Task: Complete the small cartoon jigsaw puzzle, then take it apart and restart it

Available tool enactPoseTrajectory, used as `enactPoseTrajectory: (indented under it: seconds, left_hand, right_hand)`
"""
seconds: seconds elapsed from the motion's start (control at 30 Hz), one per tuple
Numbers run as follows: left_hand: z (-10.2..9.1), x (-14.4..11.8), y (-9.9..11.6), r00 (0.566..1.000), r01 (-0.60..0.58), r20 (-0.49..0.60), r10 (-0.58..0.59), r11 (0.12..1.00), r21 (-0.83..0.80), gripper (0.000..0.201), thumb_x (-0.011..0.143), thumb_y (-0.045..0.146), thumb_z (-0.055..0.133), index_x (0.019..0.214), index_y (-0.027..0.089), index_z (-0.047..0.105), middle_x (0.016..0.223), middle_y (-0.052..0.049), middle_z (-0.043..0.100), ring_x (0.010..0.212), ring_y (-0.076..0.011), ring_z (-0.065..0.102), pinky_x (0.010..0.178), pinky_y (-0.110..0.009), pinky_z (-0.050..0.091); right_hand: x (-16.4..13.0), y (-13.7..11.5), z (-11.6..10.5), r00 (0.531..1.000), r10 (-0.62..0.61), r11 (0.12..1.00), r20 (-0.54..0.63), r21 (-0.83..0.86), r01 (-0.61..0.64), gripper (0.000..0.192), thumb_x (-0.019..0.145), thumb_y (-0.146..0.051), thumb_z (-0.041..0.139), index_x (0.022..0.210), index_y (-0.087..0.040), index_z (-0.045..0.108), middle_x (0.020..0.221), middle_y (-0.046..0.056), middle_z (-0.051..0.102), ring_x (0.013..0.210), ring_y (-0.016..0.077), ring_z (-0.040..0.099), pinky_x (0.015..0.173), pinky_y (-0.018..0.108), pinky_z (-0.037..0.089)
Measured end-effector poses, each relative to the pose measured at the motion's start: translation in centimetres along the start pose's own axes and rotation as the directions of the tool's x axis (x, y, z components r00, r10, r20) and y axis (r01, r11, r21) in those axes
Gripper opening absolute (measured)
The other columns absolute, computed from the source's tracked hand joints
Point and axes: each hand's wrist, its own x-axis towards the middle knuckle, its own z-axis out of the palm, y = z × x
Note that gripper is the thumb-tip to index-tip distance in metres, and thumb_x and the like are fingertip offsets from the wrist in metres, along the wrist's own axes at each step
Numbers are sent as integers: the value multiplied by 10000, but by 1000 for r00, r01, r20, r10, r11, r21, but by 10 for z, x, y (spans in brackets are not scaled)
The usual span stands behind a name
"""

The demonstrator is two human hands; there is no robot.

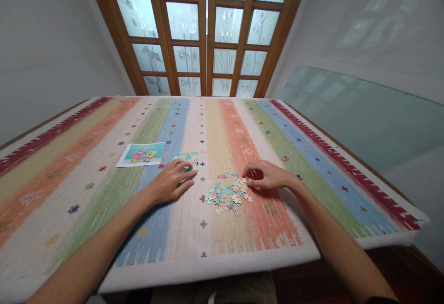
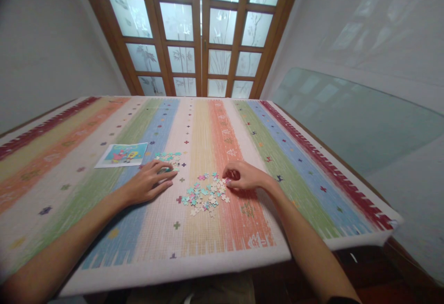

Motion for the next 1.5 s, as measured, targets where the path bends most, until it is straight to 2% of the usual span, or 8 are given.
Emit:
enactPoseTrajectory:
  seconds: [0.13,0.27,0.5,0.8,0.93,1.1,1.3,1.5]
  left_hand:
    - [-3,1,2,1000,-8,-16,8,1000,-2,283,1049,352,481,1230,243,670,1214,-102,639,1127,-283,548,1006,-464,462]
    - [-5,1,6,996,-42,-75,42,999,10,300,1051,314,476,1280,219,645,1225,-113,640,1106,-275,564,998,-460,470]
    - [0,5,21,966,-145,-214,143,989,5,235,1043,260,503,1209,178,648,1050,-95,669,960,-231,599,873,-394,510]
    - [16,16,70,930,-274,-265,254,961,-38,162,1065,258,506,1118,158,623,831,-41,644,723,-169,545,654,-310,460]
    - [17,16,75,931,-293,-234,281,956,-17,199,1063,168,455,966,165,629,739,-23,600,664,-163,493,602,-315,414]
    - [3,13,57,951,-253,-178,255,967,30,255,1041,164,450,866,179,634,713,-31,583,664,-164,484,622,-324,411]
    - [-27,-4,10,988,-122,-85,127,990,67,289,1047,217,469,852,192,680,753,-41,589,707,-171,507,656,-313,408]
    - [-31,-15,-21,993,-111,45,107,989,98,358,1037,236,462,809,207,738,713,-41,571,678,-172,511,631,-303,374]
  right_hand:
    - [2,0,5,999,-45,999,-15,9,46,94,816,-238,672,891,-203,715,809,47,641,698,176,558,650,325,430]
    - [4,2,9,1000,8,998,-24,55,-7,39,805,-239,678,821,-207,661,772,34,610,656,159,519,604,310,406]
    - [3,-3,11,999,-15,992,-29,127,18,61,811,-226,671,799,-196,619,770,27,625,678,152,530,619,304,409]
    - [11,-46,59,954,-268,946,-138,150,287,101,922,-264,667,849,-195,675,792,15,639,735,145,552,716,304,440]
    - [13,-52,70,946,-287,936,-149,166,310,116,940,-247,655,835,-199,669,795,19,667,761,151,581,766,316,452]
    - [12,-47,62,951,-232,954,-205,143,264,105,930,-286,673,880,-195,689,812,19,646,713,141,548,686,296,430]
    - [9,-30,39,960,-87,988,-265,104,118,115,906,-276,647,832,-199,690,779,32,619,662,144,503,620,309,395]
    - [8,-22,30,953,-16,996,-304,78,42,156,887,-323,650,801,-198,687,700,25,598,624,150,474,603,321,375]
